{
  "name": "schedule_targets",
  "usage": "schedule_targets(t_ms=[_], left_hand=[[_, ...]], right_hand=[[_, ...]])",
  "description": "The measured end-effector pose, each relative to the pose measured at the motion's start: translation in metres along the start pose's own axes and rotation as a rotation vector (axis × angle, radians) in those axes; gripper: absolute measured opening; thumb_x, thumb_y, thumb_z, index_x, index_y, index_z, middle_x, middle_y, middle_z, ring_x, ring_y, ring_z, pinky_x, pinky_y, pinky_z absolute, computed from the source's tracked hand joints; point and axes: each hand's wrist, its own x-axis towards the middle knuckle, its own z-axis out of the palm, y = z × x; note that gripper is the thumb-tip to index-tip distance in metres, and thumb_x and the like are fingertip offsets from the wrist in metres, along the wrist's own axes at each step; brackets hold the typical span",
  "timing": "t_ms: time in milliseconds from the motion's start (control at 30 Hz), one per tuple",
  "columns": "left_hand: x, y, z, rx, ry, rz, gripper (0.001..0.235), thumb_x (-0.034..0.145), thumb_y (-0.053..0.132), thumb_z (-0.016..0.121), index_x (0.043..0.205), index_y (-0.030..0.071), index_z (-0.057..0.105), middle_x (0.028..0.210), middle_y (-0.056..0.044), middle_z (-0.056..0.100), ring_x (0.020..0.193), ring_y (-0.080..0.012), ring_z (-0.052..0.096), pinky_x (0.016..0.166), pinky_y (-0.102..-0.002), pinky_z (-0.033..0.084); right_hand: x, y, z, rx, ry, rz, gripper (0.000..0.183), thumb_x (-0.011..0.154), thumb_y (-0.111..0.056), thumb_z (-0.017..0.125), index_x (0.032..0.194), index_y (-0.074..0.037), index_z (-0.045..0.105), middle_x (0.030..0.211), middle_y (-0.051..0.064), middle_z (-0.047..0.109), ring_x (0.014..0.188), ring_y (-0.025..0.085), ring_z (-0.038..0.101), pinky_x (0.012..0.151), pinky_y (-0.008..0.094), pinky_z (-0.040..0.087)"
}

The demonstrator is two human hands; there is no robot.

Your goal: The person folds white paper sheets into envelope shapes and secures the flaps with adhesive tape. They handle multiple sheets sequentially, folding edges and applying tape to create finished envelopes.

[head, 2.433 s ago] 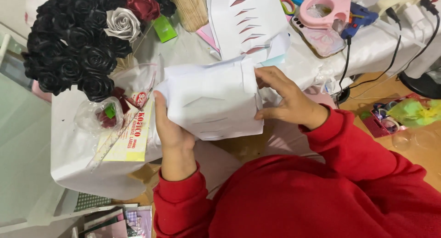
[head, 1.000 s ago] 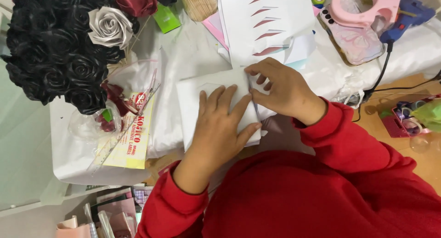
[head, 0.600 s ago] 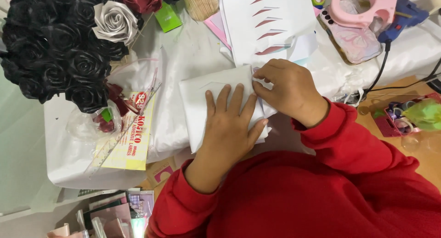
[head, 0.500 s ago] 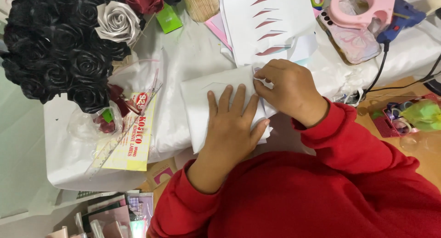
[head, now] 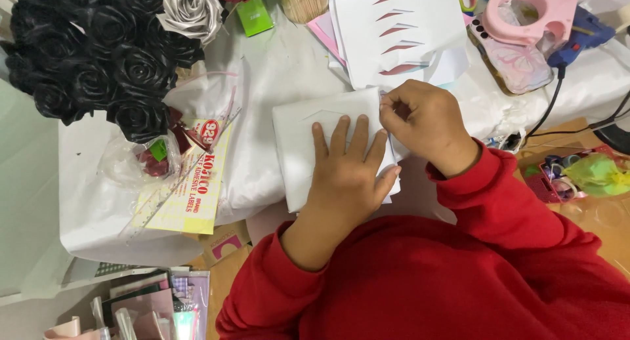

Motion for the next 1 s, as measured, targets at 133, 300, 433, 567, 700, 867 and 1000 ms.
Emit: schedule_targets(t_ms=[133,300,433,567,700,867,1000], left_hand=[[0.001,0.0,-0.003,-0.003,-0.002,0.003,0.05,0.09,0.044,0.07,0.121,0.005,0.074,0.12,-0.027,0.069,0.121,-0.0486,0.062,0.102,-0.08,0.039],[0.001,-0.001,-0.003,0.004,-0.007,0.009,0.051,0.09,0.045,0.071,0.123,0.005,0.073,0.12,-0.027,0.069,0.121,-0.0482,0.062,0.102,-0.08,0.038],[0.003,-0.003,-0.008,0.0,-0.031,0.012,0.054,0.09,0.047,0.07,0.124,0.005,0.073,0.12,-0.028,0.069,0.122,-0.0486,0.062,0.102,-0.08,0.038],[0.008,-0.008,-0.018,-0.111,-0.107,-0.026,0.066,0.082,0.05,0.075,0.129,0.004,0.07,0.126,-0.03,0.065,0.126,-0.052,0.058,0.105,-0.083,0.032],[0.022,-0.015,-0.03,-0.172,-0.297,-0.101,0.062,0.085,0.044,0.068,0.133,0.006,0.069,0.134,-0.029,0.061,0.133,-0.0516,0.052,0.109,-0.08,0.027],[0.038,-0.02,-0.044,-0.152,-0.535,-0.108,0.066,0.087,0.045,0.062,0.14,0.006,0.063,0.143,-0.031,0.055,0.138,-0.0525,0.045,0.111,-0.078,0.021],[0.033,-0.021,-0.046,-0.211,-0.374,-0.072,0.063,0.085,0.037,0.071,0.136,0.0,0.067,0.136,-0.035,0.059,0.133,-0.0559,0.05,0.109,-0.079,0.024]], right_hand=[[-0.002,0.009,0.005,0.105,0.026,0.05,0.005,0.093,-0.001,0.073,0.089,0.003,0.073,0.07,0.013,0.065,0.067,0.025,0.067,0.055,0.032,0.054],[-0.005,0.021,0.009,0.444,0.01,0.347,0.004,0.093,-0.003,0.068,0.093,0.0,0.071,0.068,0.009,0.059,0.058,0.016,0.061,0.051,0.028,0.052],[-0.006,0.029,0.009,0.51,0.006,0.427,0.005,0.093,-0.003,0.068,0.092,0.002,0.07,0.067,0.011,0.059,0.059,0.017,0.062,0.049,0.029,0.053],[-0.015,0.041,0.007,0.508,0.045,0.427,0.005,0.094,-0.003,0.068,0.096,0.001,0.069,0.069,0.012,0.059,0.059,0.018,0.061,0.049,0.028,0.051],[-0.024,0.042,0.002,0.409,0.067,0.252,0.015,0.095,0.0,0.066,0.109,0.001,0.066,0.09,0.015,0.065,0.083,0.022,0.064,0.068,0.033,0.052],[-0.032,0.026,-0.007,0.347,-0.05,-0.179,0.022,0.093,-0.002,0.066,0.116,-0.002,0.067,0.113,0.016,0.062,0.104,0.033,0.061,0.091,0.045,0.05],[-0.036,-0.003,-0.025,0.305,-0.214,-0.317,0.026,0.092,-0.011,0.066,0.117,-0.001,0.068,0.12,0.022,0.065,0.111,0.037,0.062,0.095,0.05,0.05]])
